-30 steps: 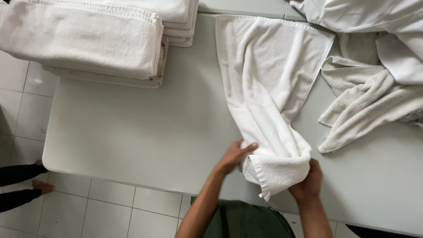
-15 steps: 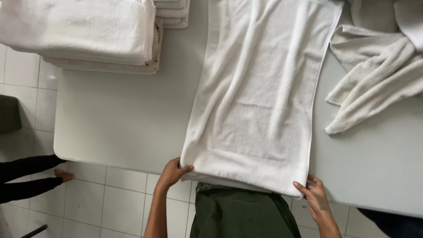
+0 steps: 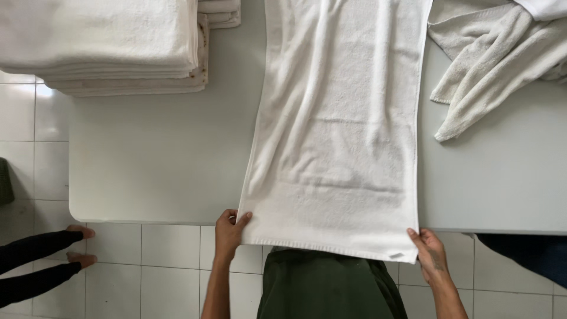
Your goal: The person folds several white towels by hand on a white table, stacking the finished ones to the left.
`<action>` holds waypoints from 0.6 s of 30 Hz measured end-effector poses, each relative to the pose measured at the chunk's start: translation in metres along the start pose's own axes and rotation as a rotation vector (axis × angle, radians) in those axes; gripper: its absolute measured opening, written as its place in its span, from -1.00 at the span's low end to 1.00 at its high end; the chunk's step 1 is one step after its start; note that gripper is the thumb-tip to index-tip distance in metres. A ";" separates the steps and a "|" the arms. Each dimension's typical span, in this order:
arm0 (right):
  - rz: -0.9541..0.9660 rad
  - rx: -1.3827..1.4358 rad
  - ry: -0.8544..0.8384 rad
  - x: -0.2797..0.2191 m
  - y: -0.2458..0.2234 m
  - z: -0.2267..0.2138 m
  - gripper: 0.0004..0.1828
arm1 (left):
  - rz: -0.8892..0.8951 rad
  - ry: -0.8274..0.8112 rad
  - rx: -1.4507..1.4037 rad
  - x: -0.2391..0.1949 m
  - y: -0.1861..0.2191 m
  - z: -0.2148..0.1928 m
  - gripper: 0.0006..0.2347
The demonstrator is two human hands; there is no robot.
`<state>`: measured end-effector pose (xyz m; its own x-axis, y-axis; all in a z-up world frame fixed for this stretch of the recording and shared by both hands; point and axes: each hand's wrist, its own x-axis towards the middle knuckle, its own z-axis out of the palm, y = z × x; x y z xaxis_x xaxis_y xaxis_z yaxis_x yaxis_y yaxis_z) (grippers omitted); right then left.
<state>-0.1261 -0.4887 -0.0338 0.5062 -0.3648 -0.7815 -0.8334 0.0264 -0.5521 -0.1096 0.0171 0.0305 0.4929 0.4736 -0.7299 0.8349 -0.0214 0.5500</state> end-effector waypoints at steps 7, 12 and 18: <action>-0.340 -0.278 0.219 0.025 0.036 -0.008 -0.62 | 0.216 0.055 0.135 0.036 -0.052 -0.007 -0.72; -0.992 -0.614 0.404 0.010 -0.033 0.054 -0.58 | 0.679 0.282 0.192 0.036 0.000 0.026 -0.71; -1.256 -0.648 0.171 0.060 -0.160 0.147 -0.49 | 1.093 0.237 0.460 0.094 0.093 0.141 -0.56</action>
<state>0.0698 -0.3776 -0.0351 0.9797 0.0662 0.1892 0.1653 -0.8003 -0.5763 0.0489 -0.0645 -0.0439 0.9760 0.1587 0.1491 0.0386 -0.7999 0.5989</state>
